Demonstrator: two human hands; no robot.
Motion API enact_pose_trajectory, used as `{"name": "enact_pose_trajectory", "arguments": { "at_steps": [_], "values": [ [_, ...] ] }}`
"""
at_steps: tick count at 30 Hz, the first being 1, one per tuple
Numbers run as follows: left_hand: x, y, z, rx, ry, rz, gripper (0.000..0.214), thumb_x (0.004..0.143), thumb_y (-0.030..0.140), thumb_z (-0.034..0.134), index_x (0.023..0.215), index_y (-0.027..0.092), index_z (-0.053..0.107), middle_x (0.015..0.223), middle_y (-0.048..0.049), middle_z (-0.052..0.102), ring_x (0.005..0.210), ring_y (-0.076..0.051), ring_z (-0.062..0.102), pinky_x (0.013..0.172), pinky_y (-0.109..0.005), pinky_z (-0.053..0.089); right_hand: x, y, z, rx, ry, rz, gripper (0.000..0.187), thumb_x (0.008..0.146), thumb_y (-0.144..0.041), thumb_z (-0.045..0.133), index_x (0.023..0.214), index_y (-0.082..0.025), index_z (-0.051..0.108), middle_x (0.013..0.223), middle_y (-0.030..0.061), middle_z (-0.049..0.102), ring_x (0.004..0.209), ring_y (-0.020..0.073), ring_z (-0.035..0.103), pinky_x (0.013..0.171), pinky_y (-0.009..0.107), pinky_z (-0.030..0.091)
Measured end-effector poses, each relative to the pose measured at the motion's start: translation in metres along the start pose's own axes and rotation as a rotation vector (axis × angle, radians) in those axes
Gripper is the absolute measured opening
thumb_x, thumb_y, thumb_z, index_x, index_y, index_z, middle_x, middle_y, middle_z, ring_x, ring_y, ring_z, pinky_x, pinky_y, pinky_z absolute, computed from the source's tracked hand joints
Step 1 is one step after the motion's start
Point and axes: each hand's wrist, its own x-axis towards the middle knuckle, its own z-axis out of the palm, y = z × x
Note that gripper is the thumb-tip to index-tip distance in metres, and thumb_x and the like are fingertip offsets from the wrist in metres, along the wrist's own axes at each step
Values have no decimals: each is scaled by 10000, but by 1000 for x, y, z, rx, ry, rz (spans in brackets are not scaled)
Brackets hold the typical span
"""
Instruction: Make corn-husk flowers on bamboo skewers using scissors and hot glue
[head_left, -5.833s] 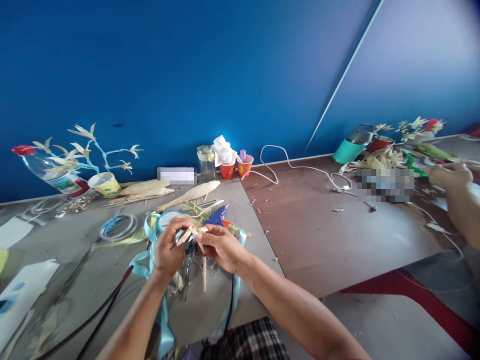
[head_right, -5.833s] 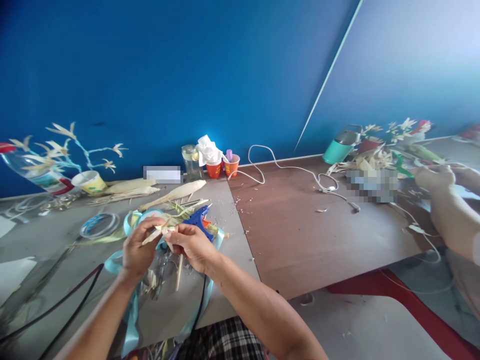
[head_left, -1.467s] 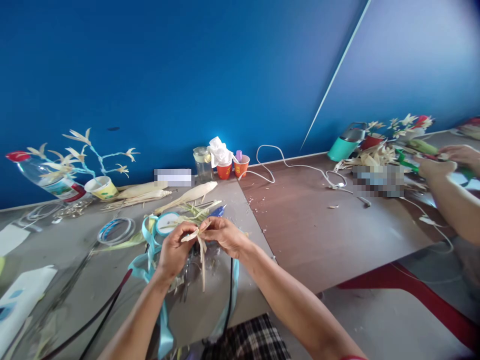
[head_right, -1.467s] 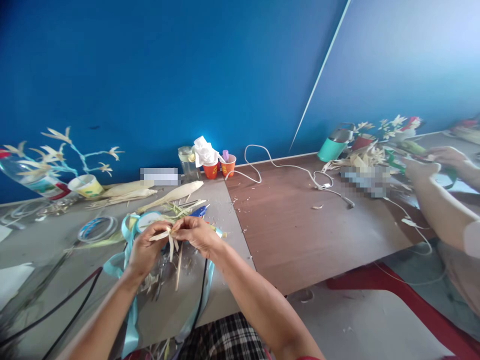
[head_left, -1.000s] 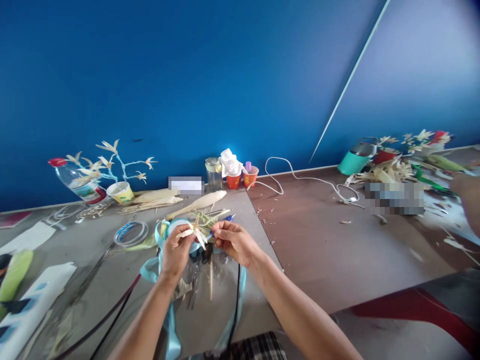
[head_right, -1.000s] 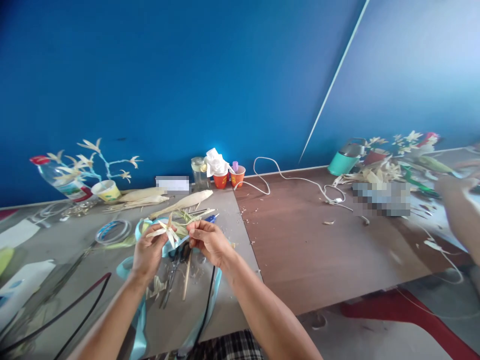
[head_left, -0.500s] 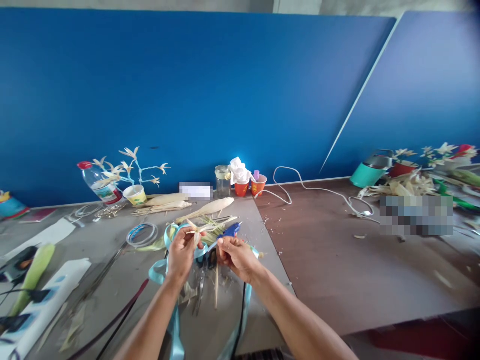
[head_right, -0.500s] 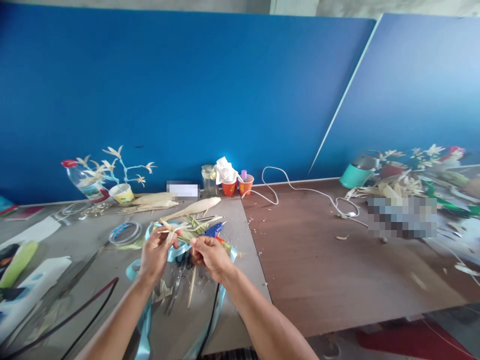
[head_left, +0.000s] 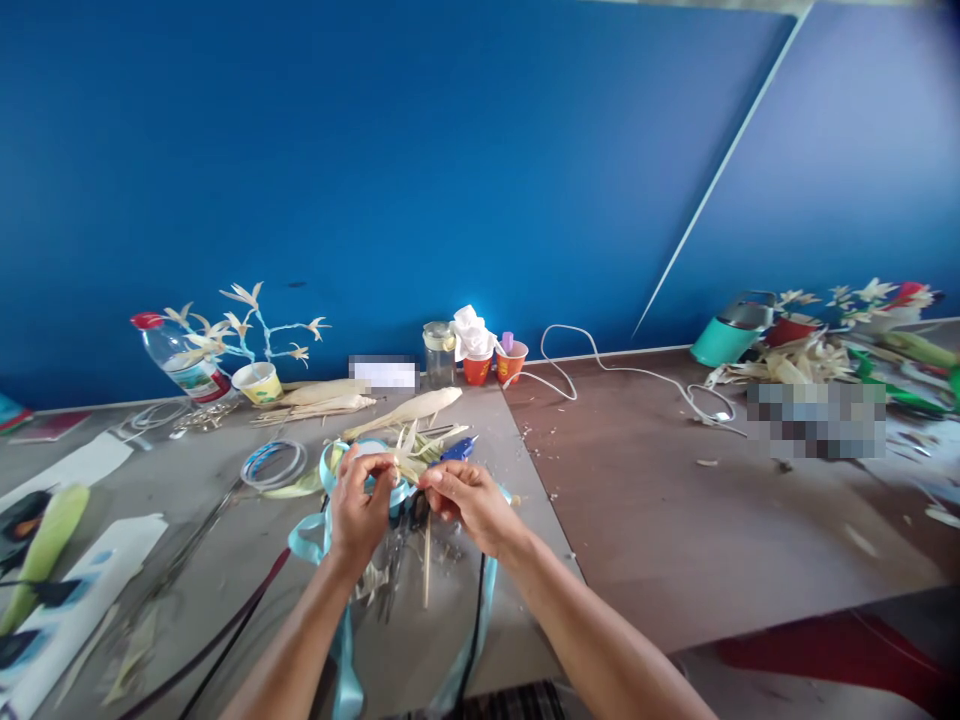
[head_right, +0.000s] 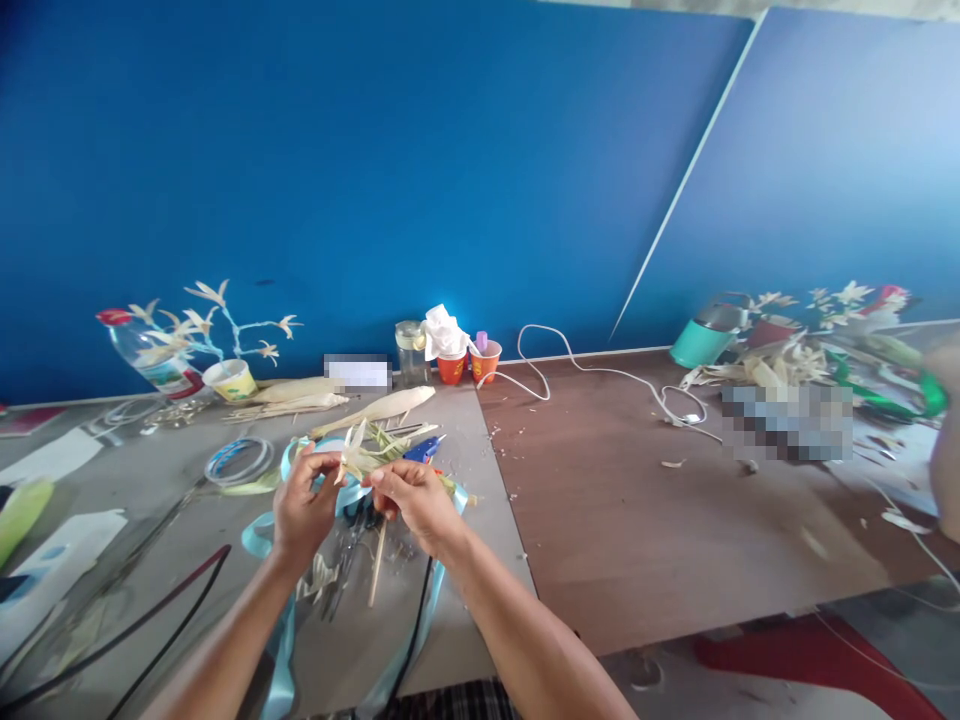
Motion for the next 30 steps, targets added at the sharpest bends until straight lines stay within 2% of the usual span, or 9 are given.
{"name": "enact_pose_trajectory", "arguments": {
  "at_steps": [3, 5, 8, 11, 15, 18, 21, 25, 30],
  "values": [
    [0, -2, 1, 15, 24, 13, 62, 797, 280, 565, 790, 231, 603, 667, 29, 667, 705, -180, 644, 1072, -474, 328, 1, 1, 1, -135, 56, -50, 381, 678, -519, 700, 793, -156, 706, 513, -45, 480, 479, 71, 353, 478, 228, 235],
    [-1, -2, 2, 14, 36, 37, 51, 795, 248, 561, 789, 227, 607, 659, 35, 664, 685, -172, 642, 1069, -471, 330, 1, 1, 4, -181, 65, -92, 349, 687, -487, 696, 810, -162, 718, 563, -34, 512, 524, 78, 378, 513, 230, 261],
    [-1, -1, 3, 15, 25, 63, 55, 797, 225, 553, 787, 223, 607, 698, 32, 668, 672, -159, 637, 1064, -459, 334, 1, 2, 9, -175, 83, -106, 305, 655, -449, 712, 746, -158, 708, 635, -13, 557, 599, 98, 414, 568, 236, 297],
    [-3, 1, 4, -1, 9, 53, 59, 797, 256, 561, 776, 220, 601, 765, 6, 679, 754, -176, 643, 1063, -456, 335, 2, 5, 13, -142, 169, -92, 279, 643, -431, 698, 659, -154, 664, 579, -23, 504, 576, 96, 369, 552, 240, 272],
    [-6, 4, 6, -37, 1, -76, 123, 781, 332, 575, 751, 217, 604, 751, -15, 663, 862, -214, 640, 993, -417, 411, 2, 7, 16, -112, 240, -108, 262, 649, -408, 686, 586, -167, 603, 516, -47, 418, 531, 84, 302, 530, 247, 231],
    [-7, 5, 9, -117, 7, -209, 146, 760, 346, 591, 760, 201, 603, 709, -16, 643, 790, -205, 648, 819, -348, 499, 2, 7, 17, -39, 238, -49, 288, 621, -416, 692, 546, -177, 550, 481, -57, 394, 500, 77, 286, 507, 246, 210],
    [-7, 8, 11, -246, 1, -318, 170, 744, 347, 623, 776, 185, 581, 680, -10, 640, 676, -172, 640, 700, -303, 512, 2, 8, 18, 24, 220, 5, 299, 607, -408, 695, 524, -182, 518, 465, -60, 402, 479, 73, 305, 501, 245, 221],
    [-7, 13, 13, -389, -24, -406, 212, 719, 342, 671, 795, 177, 563, 645, 6, 637, 595, -149, 628, 639, -281, 515, 3, 10, 19, 58, 220, 36, 306, 593, -392, 707, 503, -182, 503, 448, -59, 418, 465, 68, 310, 502, 245, 229],
    [-6, 20, 13, -438, -40, -458, 229, 711, 353, 679, 797, 179, 556, 649, 10, 644, 579, -148, 629, 603, -276, 517, 5, 13, 18, 85, 231, 50, 280, 578, -380, 717, 515, -173, 538, 449, -56, 442, 463, 65, 316, 498, 237, 229]
  ]
}}
